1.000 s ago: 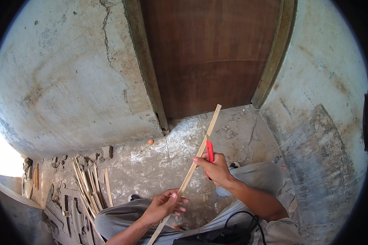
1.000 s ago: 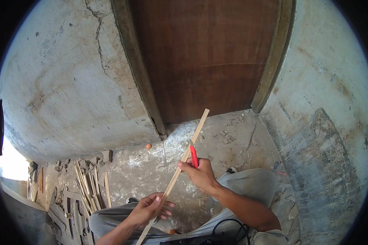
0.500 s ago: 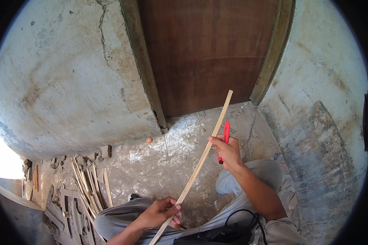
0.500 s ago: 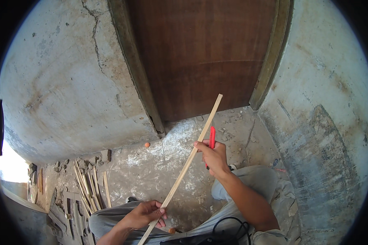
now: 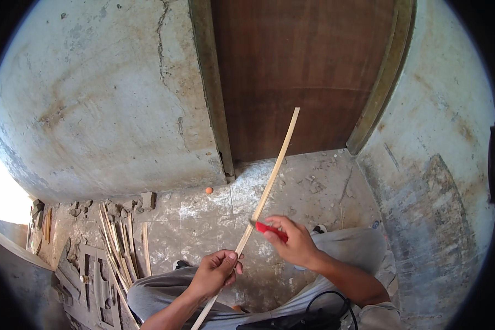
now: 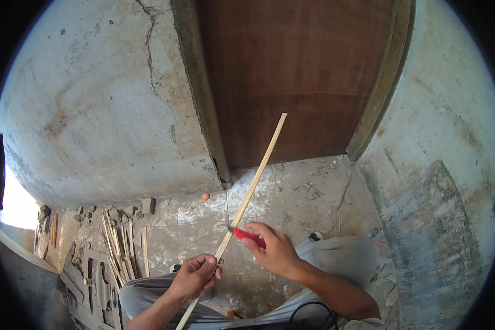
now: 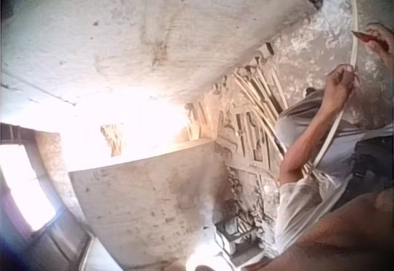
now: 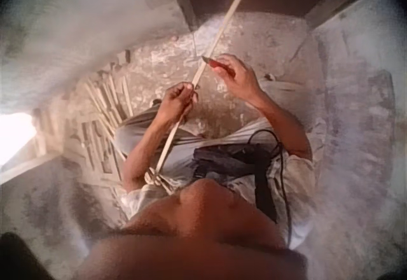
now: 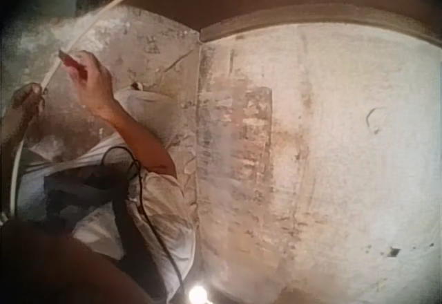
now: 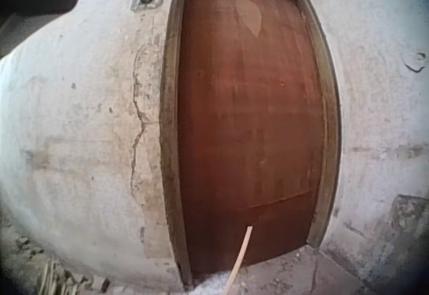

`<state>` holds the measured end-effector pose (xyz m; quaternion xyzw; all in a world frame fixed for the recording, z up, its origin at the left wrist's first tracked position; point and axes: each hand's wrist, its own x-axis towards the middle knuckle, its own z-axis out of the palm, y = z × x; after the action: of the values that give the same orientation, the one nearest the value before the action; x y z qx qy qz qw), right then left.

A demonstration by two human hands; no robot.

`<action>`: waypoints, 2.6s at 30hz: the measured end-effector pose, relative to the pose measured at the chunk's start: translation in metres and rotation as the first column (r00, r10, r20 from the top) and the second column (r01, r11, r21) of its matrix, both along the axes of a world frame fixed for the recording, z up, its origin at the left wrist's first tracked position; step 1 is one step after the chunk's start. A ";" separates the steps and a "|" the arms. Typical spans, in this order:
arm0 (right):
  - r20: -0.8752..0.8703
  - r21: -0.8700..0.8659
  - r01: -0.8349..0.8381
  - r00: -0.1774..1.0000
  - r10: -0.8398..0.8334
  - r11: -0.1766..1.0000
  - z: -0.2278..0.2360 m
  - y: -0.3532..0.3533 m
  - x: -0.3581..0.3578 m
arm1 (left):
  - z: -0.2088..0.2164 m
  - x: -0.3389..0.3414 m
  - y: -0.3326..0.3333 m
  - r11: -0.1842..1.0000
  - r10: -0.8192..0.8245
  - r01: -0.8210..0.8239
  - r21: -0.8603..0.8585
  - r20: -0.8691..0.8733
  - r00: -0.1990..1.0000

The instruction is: The person picks up a bamboo slat and uses a utility knife to strip and smooth its surface while sitting on the floor.

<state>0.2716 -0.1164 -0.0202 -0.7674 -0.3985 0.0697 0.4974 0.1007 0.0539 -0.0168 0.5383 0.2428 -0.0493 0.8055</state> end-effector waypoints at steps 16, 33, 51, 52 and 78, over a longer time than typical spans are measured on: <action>0.399 0.029 -0.097 0.914 0.077 0.995 -0.011 0.004 -0.005 | 0.002 0.004 -0.001 0.998 0.058 -0.060 -0.024 -0.054 0.997; 0.508 0.012 -0.033 0.861 0.022 0.999 -0.008 0.007 -0.012 | 0.012 -0.002 -0.011 0.991 0.115 -0.121 -0.052 -0.120 0.986; 0.558 0.075 -0.023 0.829 -0.023 0.997 -0.009 0.009 -0.004 | 0.015 -0.007 -0.015 0.989 0.127 -0.133 -0.063 -0.090 0.988; 0.551 0.070 -0.024 0.834 -0.019 0.997 -0.009 0.009 -0.003 | 0.015 -0.007 -0.016 0.989 0.127 -0.133 -0.063 -0.090 0.988; 0.539 0.149 0.126 0.821 -0.188 0.981 0.004 0.000 0.025 | 0.016 -0.021 -0.022 0.998 0.059 -0.058 0.016 -0.068 0.996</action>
<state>0.2968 -0.1161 -0.0160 -0.7575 -0.4632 -0.2164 0.4061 0.0800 0.0323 -0.0009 0.5346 0.2861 -0.0423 0.7941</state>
